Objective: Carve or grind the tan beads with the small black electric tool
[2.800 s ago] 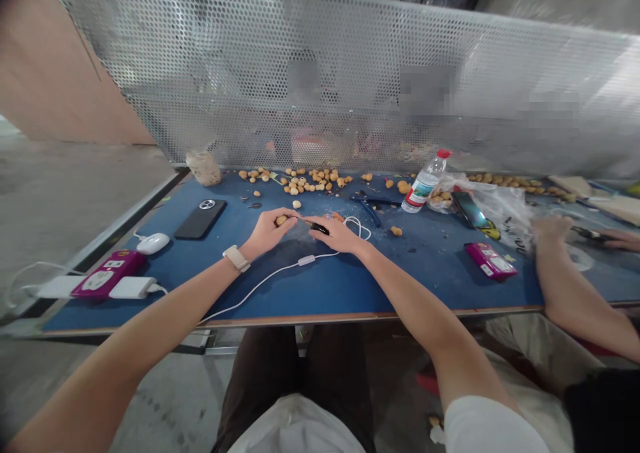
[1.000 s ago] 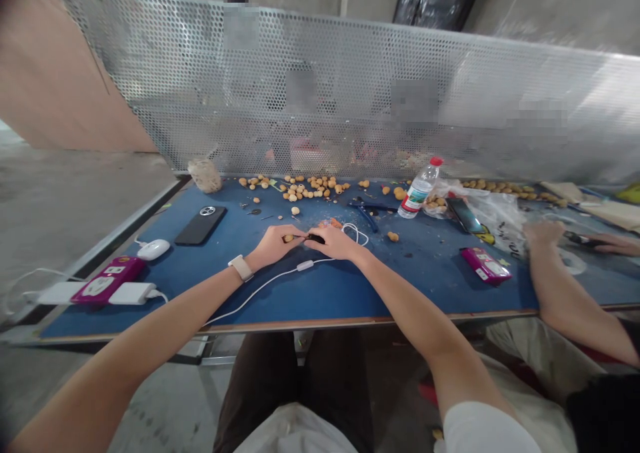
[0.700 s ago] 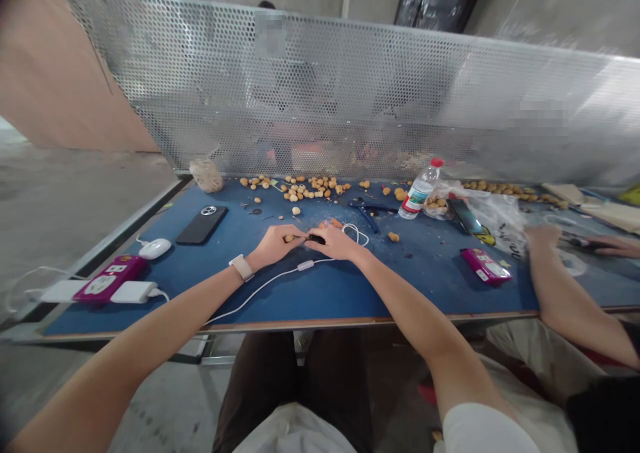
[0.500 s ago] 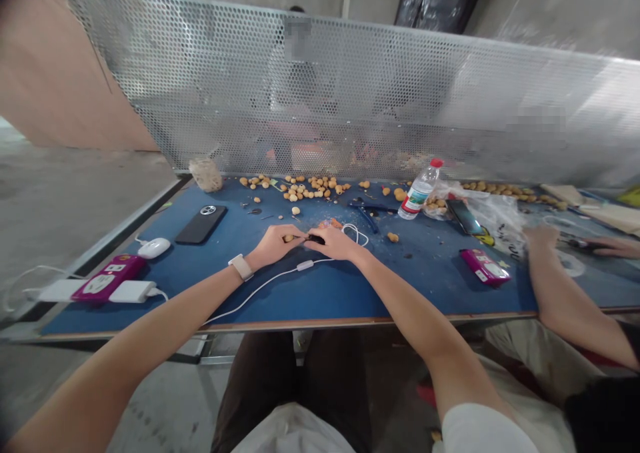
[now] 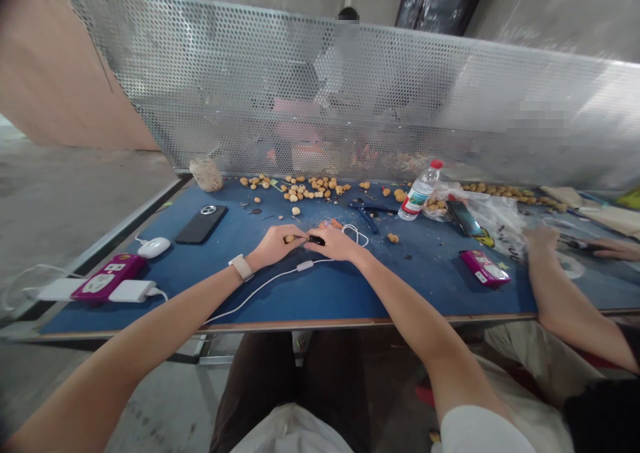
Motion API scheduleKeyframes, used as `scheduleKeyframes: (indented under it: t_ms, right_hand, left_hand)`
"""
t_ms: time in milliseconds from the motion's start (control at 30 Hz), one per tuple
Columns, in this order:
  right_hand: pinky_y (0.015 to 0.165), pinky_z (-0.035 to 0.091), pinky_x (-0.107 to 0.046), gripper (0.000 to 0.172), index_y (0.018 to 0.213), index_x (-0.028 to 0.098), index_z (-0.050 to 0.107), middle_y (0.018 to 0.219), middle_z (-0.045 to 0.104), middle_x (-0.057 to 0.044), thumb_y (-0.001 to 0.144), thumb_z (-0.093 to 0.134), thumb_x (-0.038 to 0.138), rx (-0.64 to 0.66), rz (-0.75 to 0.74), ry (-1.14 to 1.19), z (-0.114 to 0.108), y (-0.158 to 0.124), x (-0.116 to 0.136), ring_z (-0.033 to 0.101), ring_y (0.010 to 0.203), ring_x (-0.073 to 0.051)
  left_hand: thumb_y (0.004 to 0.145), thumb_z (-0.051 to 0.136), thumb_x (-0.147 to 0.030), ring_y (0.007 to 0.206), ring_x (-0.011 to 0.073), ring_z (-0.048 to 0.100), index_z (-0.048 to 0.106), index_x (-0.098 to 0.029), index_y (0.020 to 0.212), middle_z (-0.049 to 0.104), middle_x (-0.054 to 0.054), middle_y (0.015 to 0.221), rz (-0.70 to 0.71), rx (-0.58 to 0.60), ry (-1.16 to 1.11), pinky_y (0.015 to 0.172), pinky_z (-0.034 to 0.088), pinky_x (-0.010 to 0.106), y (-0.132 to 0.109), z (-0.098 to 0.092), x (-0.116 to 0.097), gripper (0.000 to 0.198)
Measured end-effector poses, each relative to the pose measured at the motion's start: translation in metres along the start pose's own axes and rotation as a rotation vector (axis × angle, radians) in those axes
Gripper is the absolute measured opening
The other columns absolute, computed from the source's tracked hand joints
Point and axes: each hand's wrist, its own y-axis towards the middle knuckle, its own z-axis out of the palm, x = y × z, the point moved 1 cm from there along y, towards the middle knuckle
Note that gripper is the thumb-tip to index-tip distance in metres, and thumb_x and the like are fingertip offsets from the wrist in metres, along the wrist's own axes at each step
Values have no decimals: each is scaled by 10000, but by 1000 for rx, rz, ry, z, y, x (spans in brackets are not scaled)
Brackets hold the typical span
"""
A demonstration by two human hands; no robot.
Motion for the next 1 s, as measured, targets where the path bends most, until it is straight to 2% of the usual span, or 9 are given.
scheduleKeyframes:
  t_ms: [233,500,600,700,767,833,900,1000]
  right_hand:
    - [949,530,-396,399,1319,219,819,1210,876,-130,1224,656,571,-12,-3,20,1,0,-4,780,1079,-311]
    - [955,522,-389,356,1287,202,835,1141,867,-119,1207,692,518,-25,19,11,2,1,-3,770,1031,-295]
    - [928,527,-381,359,1254,198,843,1116,864,-114,1189,718,528,-39,50,6,0,1,-1,763,989,-283]
    - [929,536,-380,346,1202,192,856,1124,866,-113,1143,786,526,-41,38,23,-4,-2,6,763,988,-276]
    - [887,540,-372,357,1164,193,867,1051,854,-89,1088,860,542,3,19,64,-6,-4,12,753,927,-262]
    - [871,553,-368,382,1136,202,882,1015,846,-68,1023,937,563,68,-15,111,-6,-5,19,750,892,-251]
    - [913,575,-372,369,1105,214,895,1055,853,-69,980,987,549,120,-62,132,-5,-6,24,773,932,-254]
    - [950,585,-376,268,1036,218,892,1069,850,-77,1005,971,473,165,-97,119,-3,-4,28,798,969,-257]
  left_hand:
    - [1094,825,-330,1002,252,874,967,-249,1121,937,88,1113,17,0,2,1011,703,390,0,1,1,166]
    - [1072,821,-369,1039,254,857,955,-243,1127,938,87,1137,-36,-12,-31,1043,693,401,0,4,0,192]
    - [1068,794,-428,1000,237,825,937,-231,1121,916,72,1073,-96,-92,-114,999,690,378,2,5,1,249]
    - [1093,687,-489,739,171,684,886,-207,1147,807,41,908,-236,-216,-316,723,625,307,5,4,6,350]
    - [1059,630,-459,641,139,576,834,-205,1177,746,34,921,-321,-290,-484,599,540,285,8,3,11,347]
    - [974,609,-389,632,135,551,793,-210,1187,716,35,955,-375,-346,-582,577,516,285,10,3,16,333]
    - [899,596,-321,651,147,561,781,-211,1186,672,17,891,-406,-370,-586,603,523,288,12,4,20,358]
    - [883,580,-246,692,161,594,786,-202,1195,631,-7,789,-424,-359,-526,662,537,281,12,6,25,376]
